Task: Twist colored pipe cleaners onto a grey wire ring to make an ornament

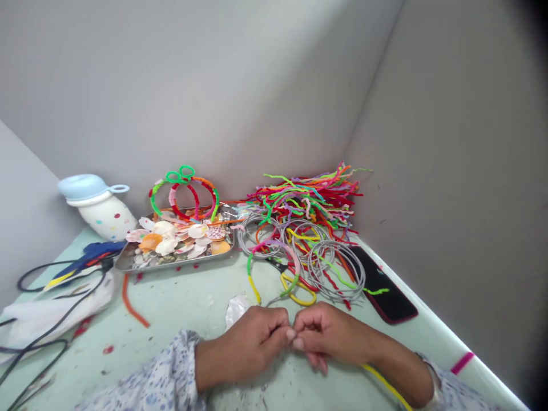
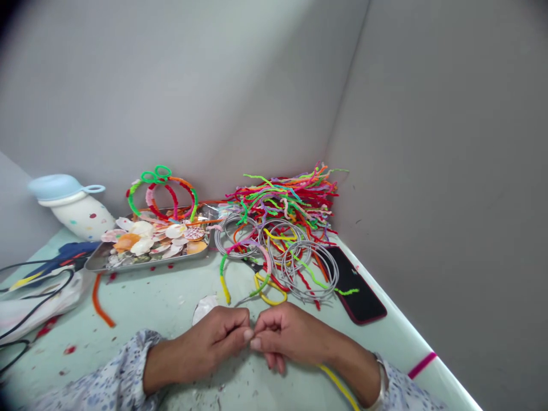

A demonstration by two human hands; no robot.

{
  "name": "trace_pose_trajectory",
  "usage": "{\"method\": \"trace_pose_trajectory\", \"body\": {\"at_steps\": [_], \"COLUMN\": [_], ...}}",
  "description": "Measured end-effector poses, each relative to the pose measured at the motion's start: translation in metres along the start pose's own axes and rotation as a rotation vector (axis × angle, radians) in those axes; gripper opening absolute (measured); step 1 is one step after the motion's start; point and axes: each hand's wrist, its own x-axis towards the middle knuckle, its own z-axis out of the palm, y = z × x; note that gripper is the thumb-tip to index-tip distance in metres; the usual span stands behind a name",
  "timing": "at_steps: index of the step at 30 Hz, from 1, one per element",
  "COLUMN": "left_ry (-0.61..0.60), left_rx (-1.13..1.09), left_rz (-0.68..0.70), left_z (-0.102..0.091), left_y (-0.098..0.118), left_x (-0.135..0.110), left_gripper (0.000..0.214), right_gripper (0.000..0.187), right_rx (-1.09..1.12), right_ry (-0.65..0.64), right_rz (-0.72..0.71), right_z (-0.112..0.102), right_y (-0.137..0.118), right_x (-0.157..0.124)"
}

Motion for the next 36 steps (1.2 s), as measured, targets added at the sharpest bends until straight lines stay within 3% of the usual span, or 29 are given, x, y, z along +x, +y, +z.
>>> {"method": "trace_pose_trajectory", "body": {"at_steps": [4,9,11,15,19,21,27,32,36], "left_ry": [-0.030,0.415,0.512,0.476,0.418,0.448,0.691,0.692,0.661], "left_rx": [-0.179,-0.016,0.151,0.446,0.542,0.508,0.202,-0.045,-0.240], "left_rz": [-0.027,0.027,-0.003,-0.031,-0.043,-0.016,0.050,-0.008,-0.105], "left_z": [-0.003,-0.007,-0.006,-0.004,-0.003,-0.004,-0.004,0.000,0.003], "left_y": [-0.004,-0.012,-0.013,-0.014,-0.017,-0.016,-0.005,-0.006,-0.011], "left_x": [0.002,0.005,0.006,0.007,0.010,0.011,0.010,0.011,0.015], "left_gripper": [0.039,0.029,0.014,0.020,0.015,0.015,0.014,0.012,0.013], "right_gripper": [0.032,0.032,0.033,0.034,0.032,0.031,0.033,0.033,0.030], "right_rx": [0.059,0.174,0.221,0.258,0.273,0.233,0.181,0.266,0.333], "right_ry": [-0.009,0.198,0.273,0.334,0.375,0.405,0.530,0.594,0.559], "right_rz": [-0.018,-0.087,-0.123,-0.176,-0.218,-0.223,-0.217,-0.245,-0.311], "right_z": [-0.001,-0.002,-0.001,0.002,0.004,0.005,0.013,0.021,0.025], "right_y": [0.001,0.000,0.001,0.002,0.004,0.004,-0.006,-0.014,-0.012], "right_x": [0.002,0.008,0.010,0.014,0.015,0.014,0.015,0.027,0.035]}}
